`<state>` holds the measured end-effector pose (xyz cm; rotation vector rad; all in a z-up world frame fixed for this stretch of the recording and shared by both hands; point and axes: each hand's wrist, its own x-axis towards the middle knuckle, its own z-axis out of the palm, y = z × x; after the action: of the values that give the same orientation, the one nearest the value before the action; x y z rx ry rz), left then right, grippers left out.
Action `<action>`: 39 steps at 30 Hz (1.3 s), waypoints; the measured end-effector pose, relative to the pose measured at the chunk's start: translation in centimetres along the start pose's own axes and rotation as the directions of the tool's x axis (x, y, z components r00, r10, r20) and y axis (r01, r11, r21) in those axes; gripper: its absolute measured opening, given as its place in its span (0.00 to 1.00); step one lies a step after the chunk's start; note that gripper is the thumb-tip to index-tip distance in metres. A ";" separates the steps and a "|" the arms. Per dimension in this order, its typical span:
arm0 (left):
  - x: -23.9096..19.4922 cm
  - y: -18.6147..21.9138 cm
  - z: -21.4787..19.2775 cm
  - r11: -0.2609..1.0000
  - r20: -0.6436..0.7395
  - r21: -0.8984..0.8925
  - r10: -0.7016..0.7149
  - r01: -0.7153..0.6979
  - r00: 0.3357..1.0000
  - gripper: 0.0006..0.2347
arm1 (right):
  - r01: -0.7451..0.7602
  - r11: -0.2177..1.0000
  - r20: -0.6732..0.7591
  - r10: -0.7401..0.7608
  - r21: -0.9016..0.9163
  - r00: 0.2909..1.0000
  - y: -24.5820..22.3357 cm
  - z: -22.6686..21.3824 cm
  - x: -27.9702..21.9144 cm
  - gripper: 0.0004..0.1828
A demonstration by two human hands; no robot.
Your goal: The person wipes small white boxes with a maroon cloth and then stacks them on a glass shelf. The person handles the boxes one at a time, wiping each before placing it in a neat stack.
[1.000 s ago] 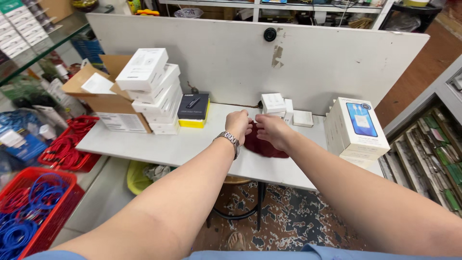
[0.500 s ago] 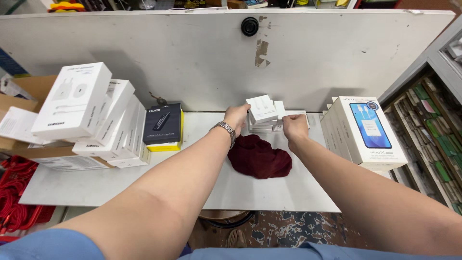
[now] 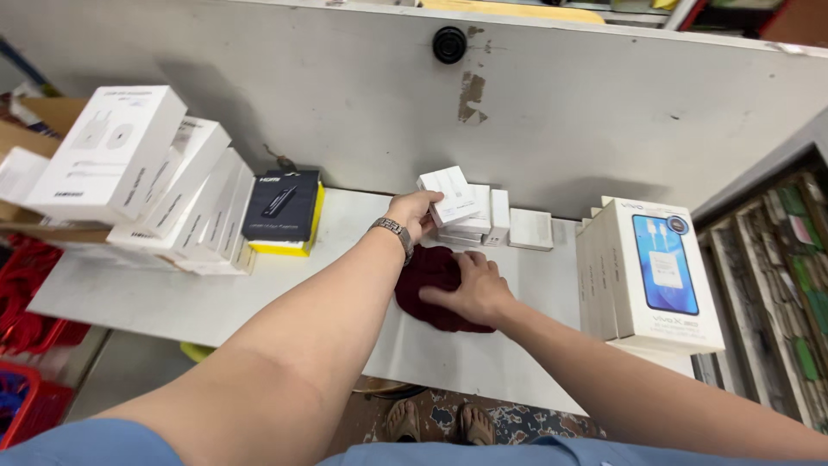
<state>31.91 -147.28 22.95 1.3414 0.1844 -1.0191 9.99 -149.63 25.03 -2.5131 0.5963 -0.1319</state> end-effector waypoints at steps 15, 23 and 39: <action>-20.7 -3.3 -8.9 0.896 -0.310 0.110 0.443 -0.431 0.841 0.18 | -0.080 0.722 0.260 -0.141 0.687 0.955 -11.0 -6.7 0.7 0.42; -28.3 -5.5 -12.8 0.885 -0.326 0.191 0.466 -0.425 0.823 0.18 | -0.280 0.467 0.327 -0.022 0.839 0.945 -13.0 -5.1 0.8 0.38; -32.4 -4.0 -13.8 0.699 -0.465 0.539 0.712 -0.470 0.526 0.18 | -0.522 0.397 0.613 -0.145 0.755 0.777 -19.2 -5.0 0.2 0.30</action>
<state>16.27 -118.75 37.05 1.8789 0.0288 0.0752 16.58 -137.80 39.53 -1.2198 0.3742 0.3606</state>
